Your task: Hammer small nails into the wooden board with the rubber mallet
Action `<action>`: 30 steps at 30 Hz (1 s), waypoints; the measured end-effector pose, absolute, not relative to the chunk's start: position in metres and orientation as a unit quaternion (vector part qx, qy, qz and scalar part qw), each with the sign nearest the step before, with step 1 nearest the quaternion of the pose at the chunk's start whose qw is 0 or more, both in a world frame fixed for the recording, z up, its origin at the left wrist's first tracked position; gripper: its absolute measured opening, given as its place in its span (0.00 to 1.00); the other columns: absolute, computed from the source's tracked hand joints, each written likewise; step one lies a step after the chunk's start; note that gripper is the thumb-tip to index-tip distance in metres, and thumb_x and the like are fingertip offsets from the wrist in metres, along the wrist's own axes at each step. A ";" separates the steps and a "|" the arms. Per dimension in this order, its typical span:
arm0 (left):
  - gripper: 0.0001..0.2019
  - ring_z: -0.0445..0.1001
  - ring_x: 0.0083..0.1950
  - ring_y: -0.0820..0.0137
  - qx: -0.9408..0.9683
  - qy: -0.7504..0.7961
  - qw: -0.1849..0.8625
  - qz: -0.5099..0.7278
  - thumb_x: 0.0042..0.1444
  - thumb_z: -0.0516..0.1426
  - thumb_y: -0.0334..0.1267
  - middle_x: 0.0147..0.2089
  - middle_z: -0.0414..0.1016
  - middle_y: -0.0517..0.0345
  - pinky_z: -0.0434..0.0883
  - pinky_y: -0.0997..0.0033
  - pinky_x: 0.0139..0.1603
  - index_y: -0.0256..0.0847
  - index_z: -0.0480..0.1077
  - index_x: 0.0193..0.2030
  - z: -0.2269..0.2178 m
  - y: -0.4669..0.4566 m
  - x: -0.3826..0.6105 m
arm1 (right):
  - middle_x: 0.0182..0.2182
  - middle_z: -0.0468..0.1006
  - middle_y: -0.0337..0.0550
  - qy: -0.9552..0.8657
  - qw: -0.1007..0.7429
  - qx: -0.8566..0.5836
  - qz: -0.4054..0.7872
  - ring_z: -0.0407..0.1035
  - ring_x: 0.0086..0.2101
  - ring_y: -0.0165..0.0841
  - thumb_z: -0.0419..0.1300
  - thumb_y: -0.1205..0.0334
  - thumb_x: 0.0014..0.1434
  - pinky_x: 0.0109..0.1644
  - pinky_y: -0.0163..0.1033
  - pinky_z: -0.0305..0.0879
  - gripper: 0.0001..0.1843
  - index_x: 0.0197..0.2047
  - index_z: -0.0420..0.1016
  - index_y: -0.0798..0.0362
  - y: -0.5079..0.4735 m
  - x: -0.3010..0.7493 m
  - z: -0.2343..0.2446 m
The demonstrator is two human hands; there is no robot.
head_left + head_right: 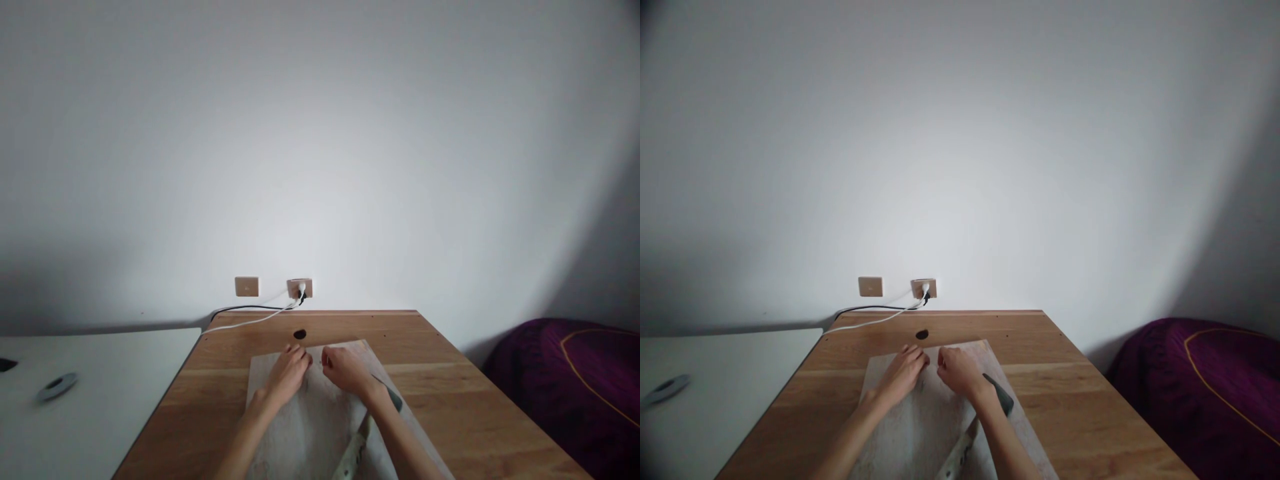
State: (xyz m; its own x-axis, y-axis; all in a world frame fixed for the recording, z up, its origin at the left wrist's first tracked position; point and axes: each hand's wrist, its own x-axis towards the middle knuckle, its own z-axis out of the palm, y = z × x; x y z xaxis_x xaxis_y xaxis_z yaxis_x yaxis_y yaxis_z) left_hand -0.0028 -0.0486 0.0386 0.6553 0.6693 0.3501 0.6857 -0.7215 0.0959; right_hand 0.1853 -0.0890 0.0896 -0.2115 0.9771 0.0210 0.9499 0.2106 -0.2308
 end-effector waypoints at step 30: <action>0.08 0.75 0.48 0.60 -0.886 -0.398 0.022 -0.236 0.69 0.55 0.33 0.42 0.77 0.50 0.71 0.60 0.50 0.38 0.73 0.38 0.051 -0.054 0.011 | 0.43 0.84 0.52 -0.780 0.133 -0.604 0.096 0.79 0.46 0.39 0.54 0.74 0.65 0.47 0.37 0.68 0.13 0.48 0.77 0.58 -0.096 0.179 0.083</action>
